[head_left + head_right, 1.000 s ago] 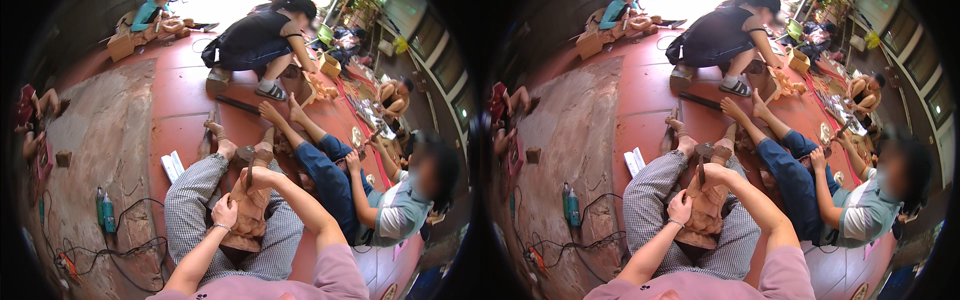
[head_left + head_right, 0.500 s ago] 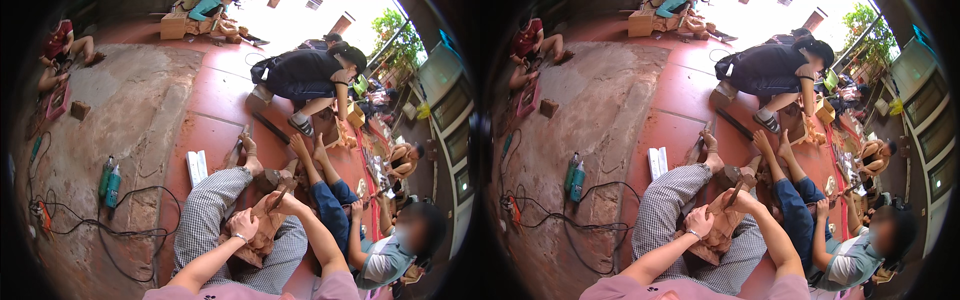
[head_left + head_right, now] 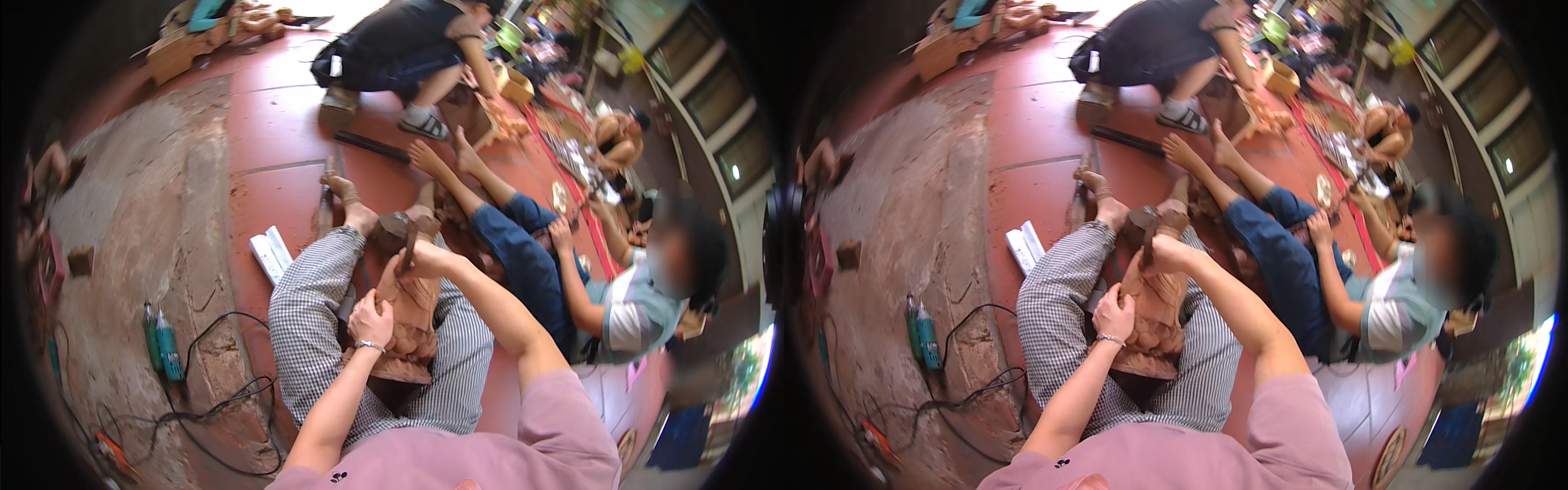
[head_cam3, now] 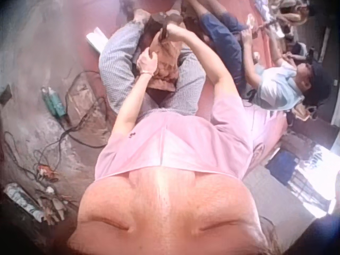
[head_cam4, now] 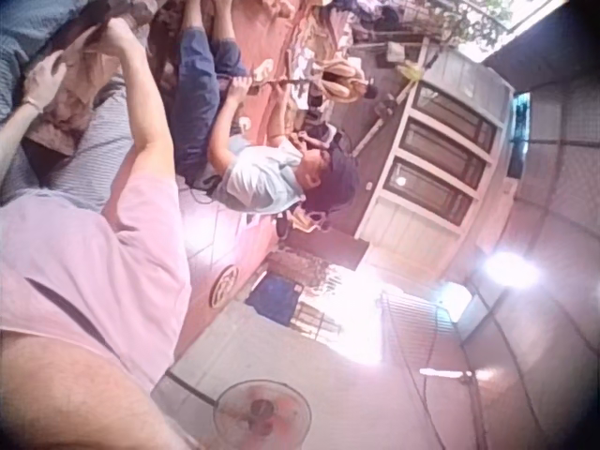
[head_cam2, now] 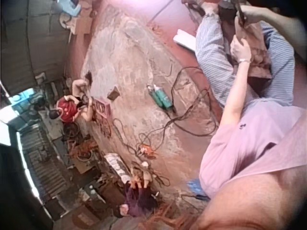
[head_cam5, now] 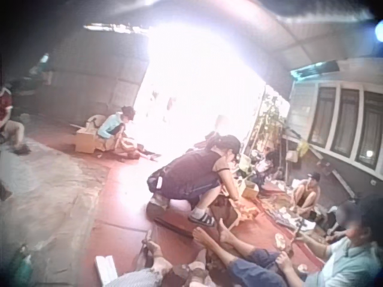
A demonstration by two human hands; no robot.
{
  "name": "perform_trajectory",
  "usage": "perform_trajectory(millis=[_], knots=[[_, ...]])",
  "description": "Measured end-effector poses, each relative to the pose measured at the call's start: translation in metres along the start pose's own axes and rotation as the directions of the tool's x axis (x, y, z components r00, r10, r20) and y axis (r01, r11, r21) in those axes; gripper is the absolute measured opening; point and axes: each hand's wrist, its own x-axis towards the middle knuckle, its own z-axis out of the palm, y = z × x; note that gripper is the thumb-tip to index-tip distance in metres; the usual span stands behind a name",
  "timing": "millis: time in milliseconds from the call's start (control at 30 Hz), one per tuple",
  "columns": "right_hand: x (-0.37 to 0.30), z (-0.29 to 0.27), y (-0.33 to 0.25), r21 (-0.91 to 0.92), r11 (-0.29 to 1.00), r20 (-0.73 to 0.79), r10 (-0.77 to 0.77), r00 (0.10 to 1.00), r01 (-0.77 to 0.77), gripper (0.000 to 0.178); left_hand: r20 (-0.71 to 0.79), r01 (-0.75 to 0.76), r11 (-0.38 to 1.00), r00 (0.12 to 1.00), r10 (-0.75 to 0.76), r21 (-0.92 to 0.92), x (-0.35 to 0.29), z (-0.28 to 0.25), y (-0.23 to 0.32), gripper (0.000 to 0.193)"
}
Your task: The person sits on the floor and carves a wooden figurine using a chisel and mallet. They repeatedly strike the chisel to shape the wood, occasionally rotating the object to access different sides.
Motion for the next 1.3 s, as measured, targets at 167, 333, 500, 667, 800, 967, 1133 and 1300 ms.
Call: perform_trajectory(millis=[167,333,500,667,800,967,1133,1300], knots=[[-0.001,-0.005,-0.01,-0.024,0.99,0.02,0.137,0.99,-0.136,0.041,0.044,0.021,0.998,0.999,-0.023,0.055,0.003,-0.009,0.011,0.045],[-0.002,-0.011,-0.017,-0.123,0.988,0.04,0.095,0.995,-0.089,0.04,0.098,-0.036,0.998,0.995,0.031,0.045,0.0,-0.001,0.011,0.043],[0.025,0.03,0.018,0.052,0.999,-0.149,0.0,0.989,0.008,0.028,0.199,-0.052,0.993,0.977,0.072,-0.104,0.006,0.011,-0.017,0.044],[0.019,0.018,-0.003,0.082,0.995,-0.118,0.064,0.991,-0.054,0.031,0.236,0.036,0.994,0.972,-0.009,-0.108,0.012,0.002,-0.018,0.041],[0.006,0.007,-0.001,0.071,0.996,-0.113,0.062,0.992,-0.054,0.036,0.181,-0.082,0.99,0.978,0.103,-0.119,0.021,0.007,-0.031,0.039],[-0.014,-0.01,-0.021,0.088,0.993,-0.045,0.084,0.995,-0.08,0.037,0.161,-0.021,0.987,0.986,0.047,-0.161,0.016,0.0,-0.02,0.037],[-0.017,-0.011,-0.016,0.114,0.992,-0.117,0.072,0.991,-0.059,0.034,0.167,0.014,0.986,0.986,0.015,-0.167,0.011,0.001,-0.014,0.038],[-0.015,-0.004,-0.013,0.07,0.997,-0.017,0.02,1.0,-0.019,0.035,0.146,0.008,0.988,0.989,0.015,-0.156,0.008,0.002,-0.011,0.037]])
